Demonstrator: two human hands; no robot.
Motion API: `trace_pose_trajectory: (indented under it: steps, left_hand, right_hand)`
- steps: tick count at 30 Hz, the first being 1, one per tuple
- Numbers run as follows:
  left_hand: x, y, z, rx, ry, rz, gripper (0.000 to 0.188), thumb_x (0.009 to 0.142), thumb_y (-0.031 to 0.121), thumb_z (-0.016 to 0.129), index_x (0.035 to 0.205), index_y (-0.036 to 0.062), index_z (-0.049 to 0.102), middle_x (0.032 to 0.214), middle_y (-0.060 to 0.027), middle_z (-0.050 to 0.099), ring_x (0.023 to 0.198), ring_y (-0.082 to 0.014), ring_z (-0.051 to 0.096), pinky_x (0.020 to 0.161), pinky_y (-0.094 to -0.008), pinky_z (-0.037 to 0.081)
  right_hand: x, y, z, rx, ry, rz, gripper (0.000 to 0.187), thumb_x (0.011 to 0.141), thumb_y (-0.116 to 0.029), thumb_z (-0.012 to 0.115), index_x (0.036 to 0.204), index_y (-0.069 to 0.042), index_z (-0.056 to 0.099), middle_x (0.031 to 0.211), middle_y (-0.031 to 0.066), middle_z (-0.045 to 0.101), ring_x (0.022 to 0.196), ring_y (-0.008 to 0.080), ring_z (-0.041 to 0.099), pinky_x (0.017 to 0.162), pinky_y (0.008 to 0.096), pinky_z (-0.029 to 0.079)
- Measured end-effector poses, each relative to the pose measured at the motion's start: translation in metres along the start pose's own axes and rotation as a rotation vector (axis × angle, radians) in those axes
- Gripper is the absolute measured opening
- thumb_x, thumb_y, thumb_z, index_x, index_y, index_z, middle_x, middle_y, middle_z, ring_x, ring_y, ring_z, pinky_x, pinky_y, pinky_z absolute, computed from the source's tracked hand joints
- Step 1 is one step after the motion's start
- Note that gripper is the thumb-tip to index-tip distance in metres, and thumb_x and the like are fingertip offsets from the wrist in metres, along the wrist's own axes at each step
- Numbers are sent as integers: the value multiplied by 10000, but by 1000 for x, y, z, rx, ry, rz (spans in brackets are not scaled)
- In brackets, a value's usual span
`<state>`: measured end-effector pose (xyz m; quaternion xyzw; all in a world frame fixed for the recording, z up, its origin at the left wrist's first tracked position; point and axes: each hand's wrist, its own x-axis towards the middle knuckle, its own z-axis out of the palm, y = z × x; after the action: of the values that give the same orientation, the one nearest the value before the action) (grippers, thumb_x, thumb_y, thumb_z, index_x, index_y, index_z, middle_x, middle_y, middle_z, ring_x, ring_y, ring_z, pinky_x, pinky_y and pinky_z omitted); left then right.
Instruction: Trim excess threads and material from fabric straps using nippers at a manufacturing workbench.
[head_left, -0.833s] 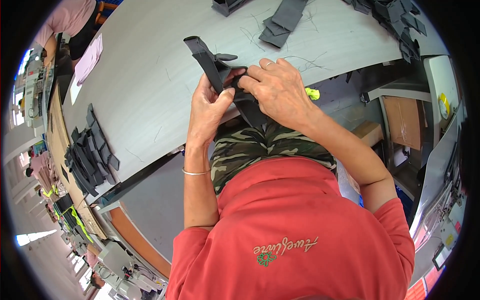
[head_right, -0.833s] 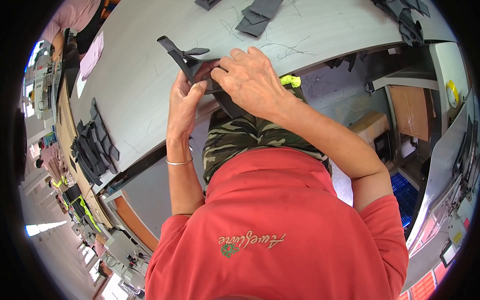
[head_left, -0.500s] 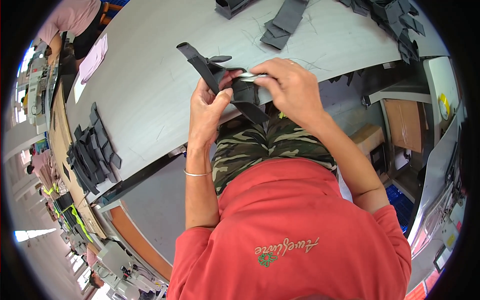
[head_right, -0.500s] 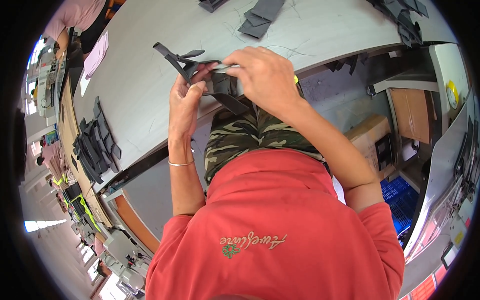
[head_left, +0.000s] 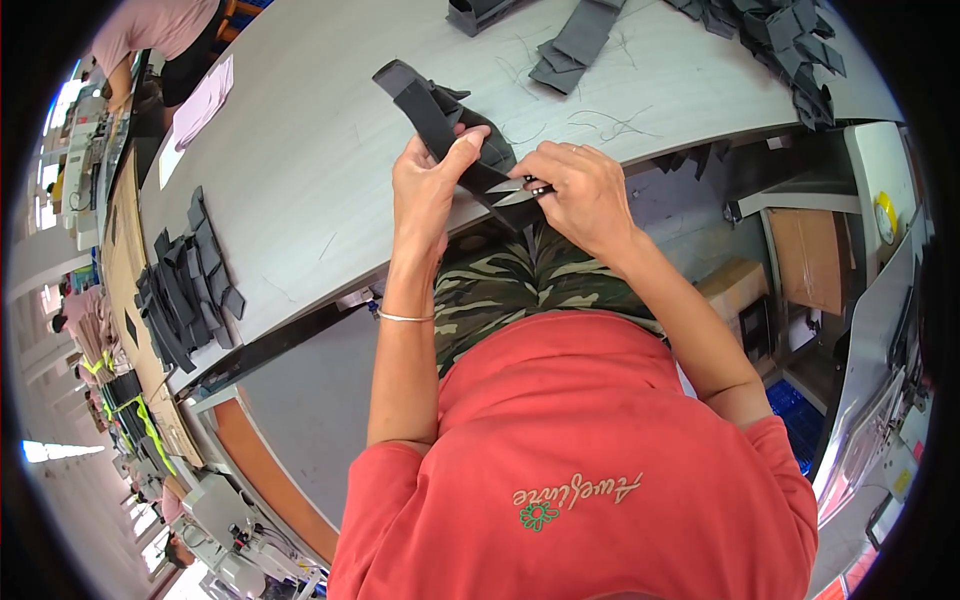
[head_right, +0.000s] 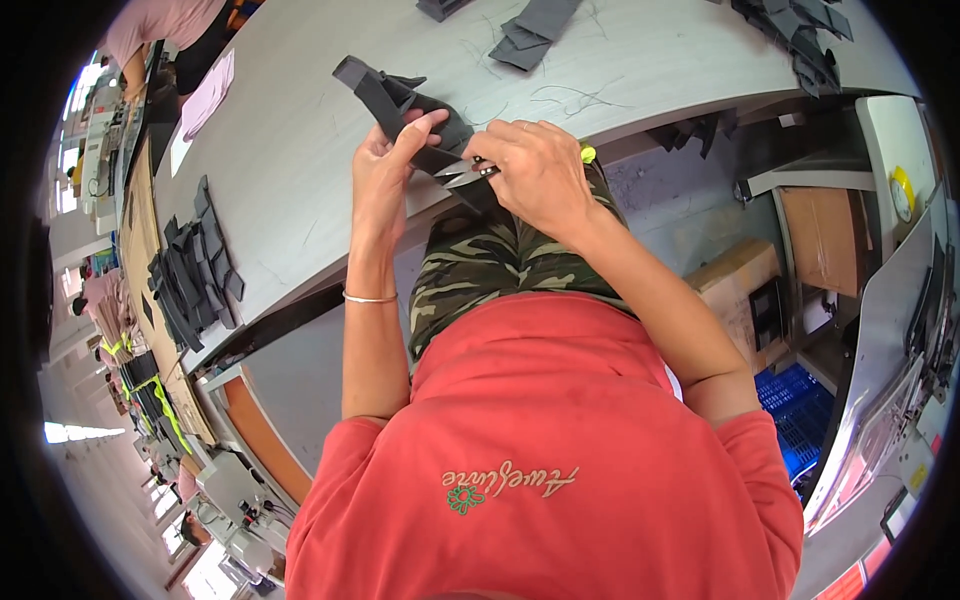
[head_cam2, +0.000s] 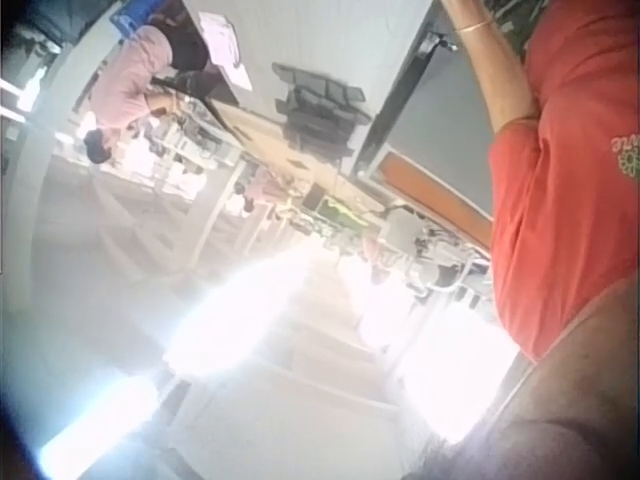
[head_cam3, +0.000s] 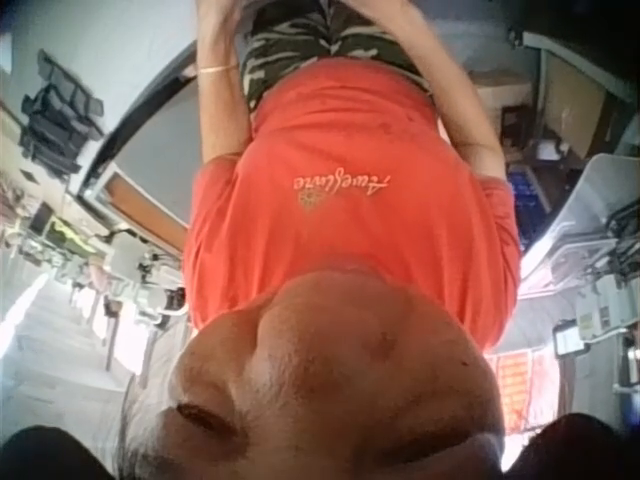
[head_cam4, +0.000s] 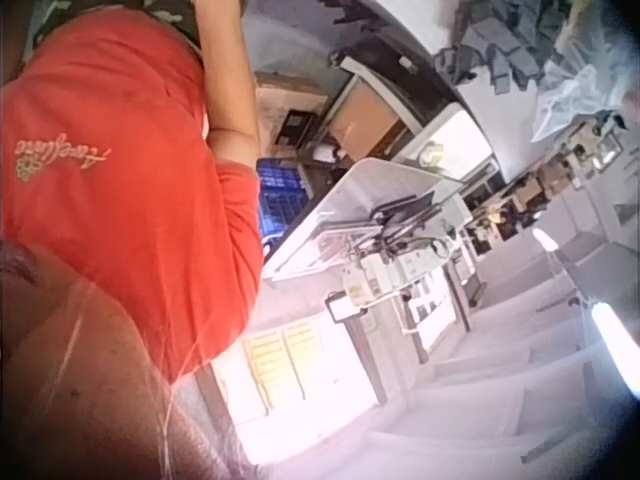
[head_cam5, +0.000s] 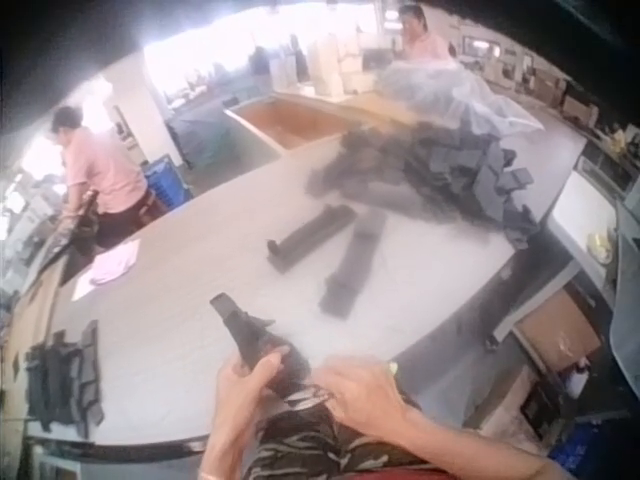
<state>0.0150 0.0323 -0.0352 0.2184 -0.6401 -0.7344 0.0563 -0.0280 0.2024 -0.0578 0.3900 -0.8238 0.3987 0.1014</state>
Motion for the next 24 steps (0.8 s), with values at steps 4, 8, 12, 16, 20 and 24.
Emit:
trace_pose_trajectory:
  steps: [4, 8, 12, 16, 20, 24]
  left_hand:
    - [4, -7, -5, -45, 35, -37, 346, 821, 257, 728, 1001, -14, 611, 949, -83, 689, 828, -98, 558, 787, -269, 437]
    - [2, -5, -12, -1, 94, -35, 342, 823, 274, 727, 992, 0, 612, 896, -66, 689, 798, -91, 562, 722, -258, 435]
    - [0, -3, -18, -101, 60, -11, 296, 812, 192, 700, 1013, 1, 597, 876, -63, 681, 788, -78, 544, 686, -233, 403]
    - [-9, -2, -32, -295, -91, 107, 282, 792, 82, 644, 1049, -15, 583, 934, -63, 640, 828, -86, 517, 722, -220, 390]
    - [-20, 2, -41, -208, -107, 137, 307, 794, 70, 635, 1081, -22, 576, 970, -55, 608, 853, -88, 506, 739, -221, 396]
    - [-29, 3, -42, -189, -88, 133, 319, 788, 63, 635, 1092, -17, 577, 966, -47, 607, 873, -87, 508, 773, -223, 404]
  right_hand:
    - [1, -1, -5, 169, 23, 175, 105, 731, -23, 628, 827, -63, 637, 704, 9, 608, 625, 177, 585, 578, 301, 433]
    - [1, 3, -51, 856, -440, 420, 248, 884, -214, 632, 758, -2, 636, 594, -30, 535, 593, 54, 452, 537, 235, 356]
    - [0, -4, -68, 739, -585, 444, 358, 899, -294, 621, 697, 1, 644, 561, -14, 537, 551, 73, 418, 526, 246, 340]
    - [8, 7, -49, 428, -290, 498, 358, 903, -325, 614, 765, -1, 678, 653, 12, 622, 529, 104, 449, 548, 271, 395]
    - [33, -7, -35, 530, -273, 566, 327, 904, -327, 609, 887, -12, 695, 765, 34, 670, 619, 129, 517, 642, 271, 450]
    - [28, -8, -10, 711, -239, 353, 287, 897, -278, 628, 1044, -38, 681, 945, 61, 680, 816, 145, 583, 795, 288, 471]
